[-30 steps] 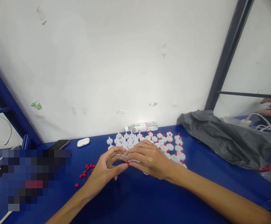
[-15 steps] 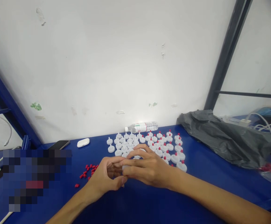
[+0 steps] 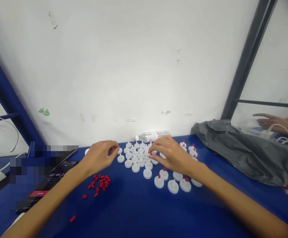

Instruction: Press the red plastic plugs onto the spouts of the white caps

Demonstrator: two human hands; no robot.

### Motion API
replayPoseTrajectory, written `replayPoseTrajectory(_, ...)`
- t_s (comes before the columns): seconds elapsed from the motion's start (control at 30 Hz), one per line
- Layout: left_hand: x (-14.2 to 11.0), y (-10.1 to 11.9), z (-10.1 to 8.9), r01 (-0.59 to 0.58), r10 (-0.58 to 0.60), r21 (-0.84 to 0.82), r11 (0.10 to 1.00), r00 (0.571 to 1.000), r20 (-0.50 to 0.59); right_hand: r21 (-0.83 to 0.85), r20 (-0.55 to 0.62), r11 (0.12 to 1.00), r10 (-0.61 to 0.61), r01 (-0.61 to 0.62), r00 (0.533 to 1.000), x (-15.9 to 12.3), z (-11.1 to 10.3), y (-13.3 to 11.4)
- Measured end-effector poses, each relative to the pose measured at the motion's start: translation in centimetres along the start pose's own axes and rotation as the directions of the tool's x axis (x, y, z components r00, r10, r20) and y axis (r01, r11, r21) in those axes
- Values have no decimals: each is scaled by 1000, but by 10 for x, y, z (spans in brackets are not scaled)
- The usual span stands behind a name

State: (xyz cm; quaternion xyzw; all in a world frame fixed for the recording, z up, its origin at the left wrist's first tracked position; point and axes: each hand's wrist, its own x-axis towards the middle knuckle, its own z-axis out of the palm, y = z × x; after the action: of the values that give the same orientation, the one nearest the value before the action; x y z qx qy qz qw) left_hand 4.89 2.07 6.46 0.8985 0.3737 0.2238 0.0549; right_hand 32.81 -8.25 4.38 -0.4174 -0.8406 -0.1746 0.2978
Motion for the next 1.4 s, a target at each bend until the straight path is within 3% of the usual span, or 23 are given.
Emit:
replayPoseTrajectory(0.13,-7,-30,-2,-6,-15,190,982,994,109,-17,249,991,133,-133,959,-3,-8,19)
replayPoseTrajectory(0.33,-18,-52,0,17,-59,165,986,966,250,-3,429,969,225,-248,875,-5,-6,17)
replayPoseTrajectory(0.5,-16,-59,-6,95,-113,67,993,929,352,21,418,967,223,-255,881,-3,-8,14)
replayPoseTrajectory(0.7,-20,-66,-14,183,-142,-33,983,853,503,-29,239,959,279,-281,930,-4,-1,21)
replayPoseTrajectory(0.93,-21,-72,-17,257,-161,-71,964,774,612,-27,444,935,329,-355,833,11,25,41)
replayPoseTrajectory(1.13,-21,-74,-12,246,-140,-93,965,782,608,6,523,937,295,-350,800,29,40,47)
replayPoseTrajectory(1.4,-22,-78,-3,214,-122,-105,971,825,551,41,567,919,301,-391,767,21,49,62)
